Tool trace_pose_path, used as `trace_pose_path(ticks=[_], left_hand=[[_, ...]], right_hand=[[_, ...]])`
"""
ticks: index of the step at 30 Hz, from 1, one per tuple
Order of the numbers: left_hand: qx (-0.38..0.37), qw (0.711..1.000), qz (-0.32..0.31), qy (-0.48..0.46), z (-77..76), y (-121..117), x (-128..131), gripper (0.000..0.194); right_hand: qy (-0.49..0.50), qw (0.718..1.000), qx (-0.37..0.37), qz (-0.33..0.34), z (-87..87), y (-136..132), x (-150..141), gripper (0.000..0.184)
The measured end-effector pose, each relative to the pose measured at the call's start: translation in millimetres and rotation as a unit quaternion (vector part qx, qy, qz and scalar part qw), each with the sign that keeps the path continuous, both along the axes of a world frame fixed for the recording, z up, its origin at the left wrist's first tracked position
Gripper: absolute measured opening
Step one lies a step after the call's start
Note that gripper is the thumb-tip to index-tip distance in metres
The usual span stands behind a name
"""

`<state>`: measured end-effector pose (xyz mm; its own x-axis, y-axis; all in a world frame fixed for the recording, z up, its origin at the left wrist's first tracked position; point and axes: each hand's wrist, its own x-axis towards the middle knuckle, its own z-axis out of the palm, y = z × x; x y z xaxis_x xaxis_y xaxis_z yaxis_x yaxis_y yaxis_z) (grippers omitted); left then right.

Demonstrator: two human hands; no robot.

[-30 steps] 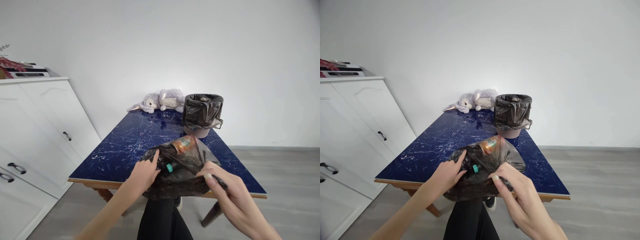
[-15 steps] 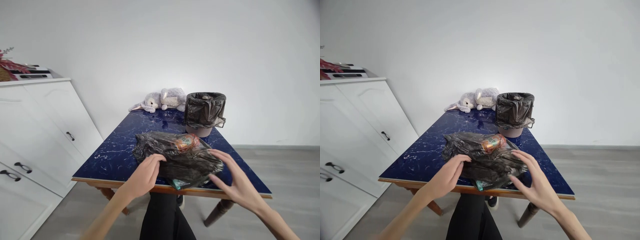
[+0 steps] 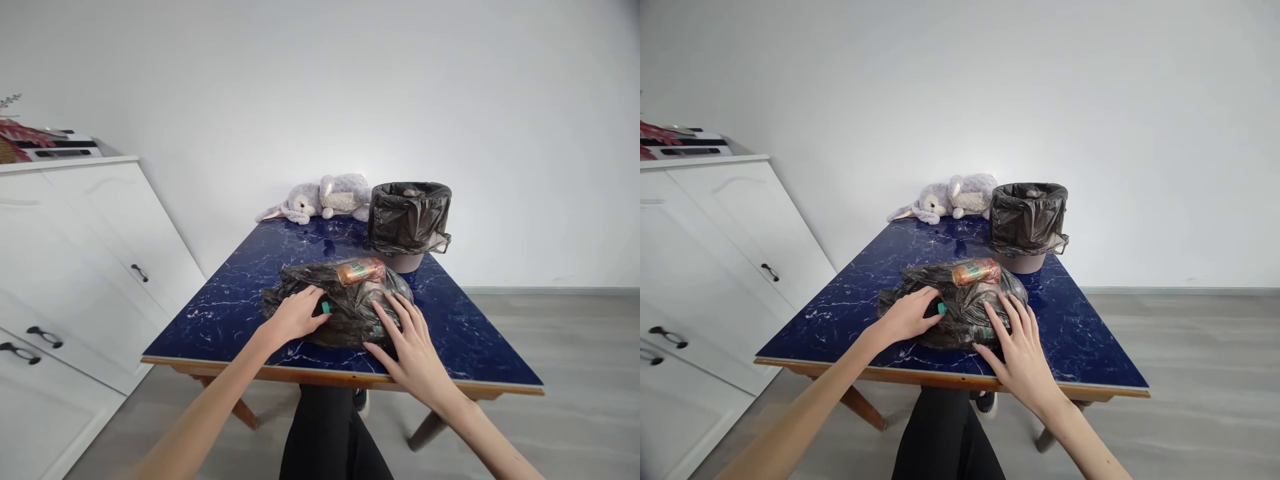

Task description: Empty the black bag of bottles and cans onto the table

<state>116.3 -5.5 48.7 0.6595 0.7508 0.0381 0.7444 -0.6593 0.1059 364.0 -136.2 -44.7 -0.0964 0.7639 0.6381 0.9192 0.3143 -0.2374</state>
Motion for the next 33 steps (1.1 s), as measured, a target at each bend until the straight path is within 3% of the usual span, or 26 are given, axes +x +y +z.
trace_pose_path(ticks=[6,9,12,14,16,19,21,24,28,33], left_hand=[[0.010,1.000,-0.019,-0.008,-7.6,13.0,1.7,0.030],[0.025,0.995,-0.043,-0.087,6.2,8.3,-23.0,0.033],[0.003,0.974,0.003,-0.225,26.1,2.3,-57.9,0.038],[-0.020,0.939,0.056,-0.339,36.2,1.3,-80.6,0.040],[-0.019,0.881,0.088,-0.465,41.7,5.8,-100.7,0.042],[0.058,0.789,0.106,-0.603,44.6,26.6,-126.6,0.043],[0.130,0.762,0.125,-0.622,46.3,49.5,-141.4,0.044],[0.196,0.768,0.153,-0.590,49.8,90.6,-157.4,0.043],[0.214,0.777,0.182,-0.563,50.5,137.6,-164.6,0.036],[0.182,0.771,0.210,-0.573,40.3,161.6,-167.0,0.033]], right_hand=[[0.002,1.000,0.003,-0.001,-4.3,1.4,16.0,0.072],[0.015,1.000,0.004,0.000,-7.0,0.8,18.8,0.070],[0.029,1.000,0.006,0.001,-8.7,0.9,18.0,0.068],[0.035,0.999,0.005,0.001,-9.0,0.9,17.1,0.067],[0.039,0.999,0.004,0.001,-9.0,0.8,16.6,0.067],[0.043,0.999,0.004,0.001,-9.4,0.8,16.2,0.067],[0.046,0.999,0.006,0.000,-9.8,1.0,15.9,0.068],[0.047,0.999,0.006,-0.002,-9.9,0.9,15.0,0.067],[0.045,0.999,0.000,-0.008,-8.0,-0.8,13.1,0.065],[0.052,0.999,-0.007,-0.011,-3.5,-3.5,11.6,0.068]])
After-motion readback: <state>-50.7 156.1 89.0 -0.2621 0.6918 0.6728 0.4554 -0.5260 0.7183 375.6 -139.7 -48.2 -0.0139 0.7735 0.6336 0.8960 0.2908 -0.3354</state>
